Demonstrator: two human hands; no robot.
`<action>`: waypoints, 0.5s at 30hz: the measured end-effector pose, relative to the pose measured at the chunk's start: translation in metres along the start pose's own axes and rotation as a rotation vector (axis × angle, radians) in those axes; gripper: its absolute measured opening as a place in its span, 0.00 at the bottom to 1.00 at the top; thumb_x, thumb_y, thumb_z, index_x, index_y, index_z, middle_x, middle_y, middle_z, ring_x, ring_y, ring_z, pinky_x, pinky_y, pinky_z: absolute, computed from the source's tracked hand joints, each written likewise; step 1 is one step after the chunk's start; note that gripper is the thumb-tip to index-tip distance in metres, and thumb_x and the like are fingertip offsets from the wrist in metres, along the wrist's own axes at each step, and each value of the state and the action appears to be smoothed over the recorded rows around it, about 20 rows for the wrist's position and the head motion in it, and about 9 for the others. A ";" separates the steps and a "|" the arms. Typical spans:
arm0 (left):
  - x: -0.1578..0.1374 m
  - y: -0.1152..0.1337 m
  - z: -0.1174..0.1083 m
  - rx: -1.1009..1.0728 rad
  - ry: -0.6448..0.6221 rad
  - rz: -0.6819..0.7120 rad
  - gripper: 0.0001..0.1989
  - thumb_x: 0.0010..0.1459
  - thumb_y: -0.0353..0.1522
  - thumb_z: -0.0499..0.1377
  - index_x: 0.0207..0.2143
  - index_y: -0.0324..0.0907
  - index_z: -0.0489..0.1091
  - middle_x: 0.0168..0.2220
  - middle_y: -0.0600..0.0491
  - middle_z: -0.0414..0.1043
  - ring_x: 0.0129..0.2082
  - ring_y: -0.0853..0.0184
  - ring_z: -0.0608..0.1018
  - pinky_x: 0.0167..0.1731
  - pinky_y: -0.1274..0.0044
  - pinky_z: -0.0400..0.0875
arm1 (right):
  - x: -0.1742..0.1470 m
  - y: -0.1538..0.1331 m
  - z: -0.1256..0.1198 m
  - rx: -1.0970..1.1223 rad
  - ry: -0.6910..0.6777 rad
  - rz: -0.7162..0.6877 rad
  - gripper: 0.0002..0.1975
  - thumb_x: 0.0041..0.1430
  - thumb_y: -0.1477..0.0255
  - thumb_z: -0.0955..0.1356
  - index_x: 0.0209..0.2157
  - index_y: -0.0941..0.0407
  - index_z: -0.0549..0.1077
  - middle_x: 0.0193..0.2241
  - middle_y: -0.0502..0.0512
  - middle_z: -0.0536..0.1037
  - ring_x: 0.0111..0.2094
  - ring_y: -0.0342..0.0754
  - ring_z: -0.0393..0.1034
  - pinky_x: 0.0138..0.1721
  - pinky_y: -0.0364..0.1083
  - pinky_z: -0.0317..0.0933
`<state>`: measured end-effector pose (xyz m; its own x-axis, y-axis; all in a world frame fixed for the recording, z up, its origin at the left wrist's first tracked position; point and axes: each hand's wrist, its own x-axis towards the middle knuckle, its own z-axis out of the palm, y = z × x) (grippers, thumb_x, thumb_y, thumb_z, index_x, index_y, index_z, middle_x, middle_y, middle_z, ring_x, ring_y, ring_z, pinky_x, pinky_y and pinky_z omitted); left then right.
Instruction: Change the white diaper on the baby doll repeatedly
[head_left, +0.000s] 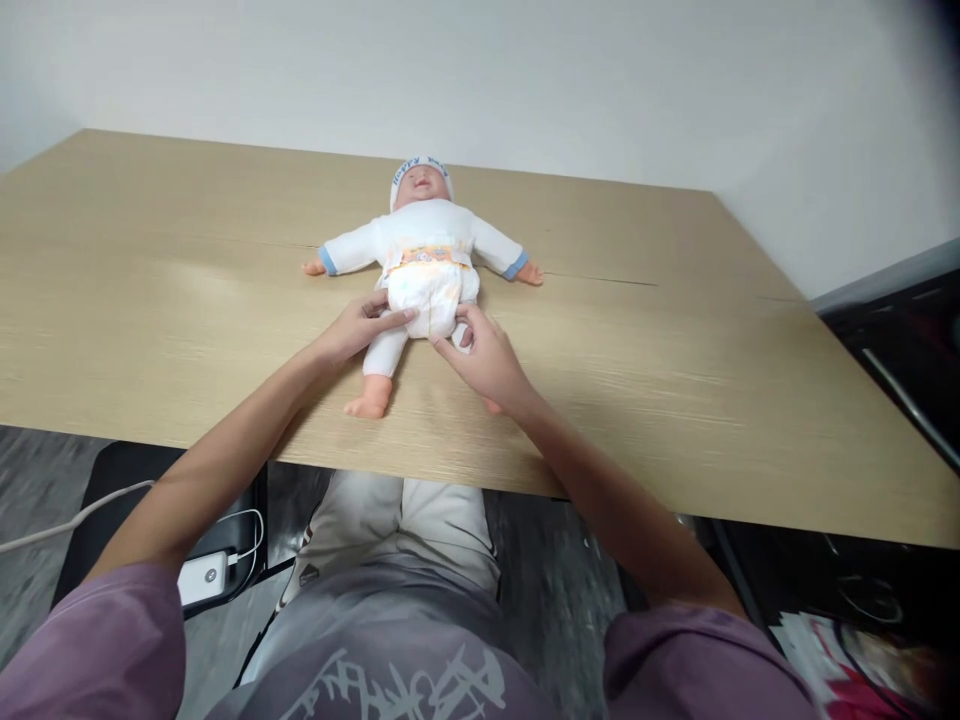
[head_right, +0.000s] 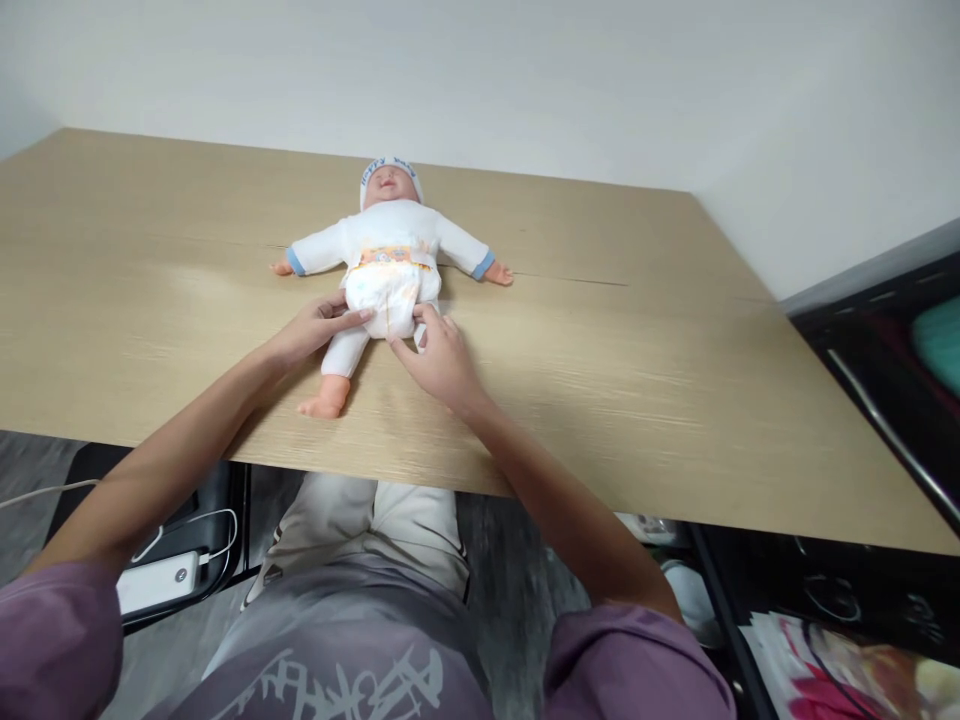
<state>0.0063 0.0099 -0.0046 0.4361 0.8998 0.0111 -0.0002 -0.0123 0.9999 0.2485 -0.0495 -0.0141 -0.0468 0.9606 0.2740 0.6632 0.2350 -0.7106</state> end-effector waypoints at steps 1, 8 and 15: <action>-0.001 0.000 0.000 -0.016 0.001 -0.003 0.32 0.61 0.49 0.78 0.60 0.40 0.84 0.63 0.41 0.84 0.61 0.48 0.83 0.60 0.63 0.77 | 0.001 -0.001 -0.002 0.026 -0.013 0.016 0.14 0.67 0.59 0.74 0.50 0.50 0.76 0.45 0.56 0.85 0.41 0.57 0.74 0.48 0.56 0.69; -0.002 -0.003 0.002 -0.018 0.049 -0.011 0.30 0.62 0.48 0.79 0.57 0.39 0.82 0.57 0.41 0.86 0.59 0.49 0.85 0.61 0.61 0.78 | 0.001 -0.009 -0.017 0.091 0.080 0.132 0.20 0.68 0.55 0.76 0.53 0.52 0.80 0.48 0.58 0.90 0.40 0.56 0.80 0.47 0.55 0.70; -0.002 -0.002 0.004 -0.023 0.062 0.043 0.29 0.58 0.44 0.81 0.57 0.40 0.82 0.57 0.41 0.85 0.61 0.47 0.84 0.64 0.58 0.78 | 0.005 -0.011 -0.026 0.023 0.049 0.160 0.19 0.68 0.50 0.76 0.44 0.52 0.86 0.42 0.57 0.90 0.43 0.59 0.82 0.49 0.55 0.69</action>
<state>0.0094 0.0064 -0.0070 0.3788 0.9239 0.0538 -0.0391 -0.0421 0.9984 0.2606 -0.0509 0.0121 0.0954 0.9777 0.1872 0.6419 0.0833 -0.7622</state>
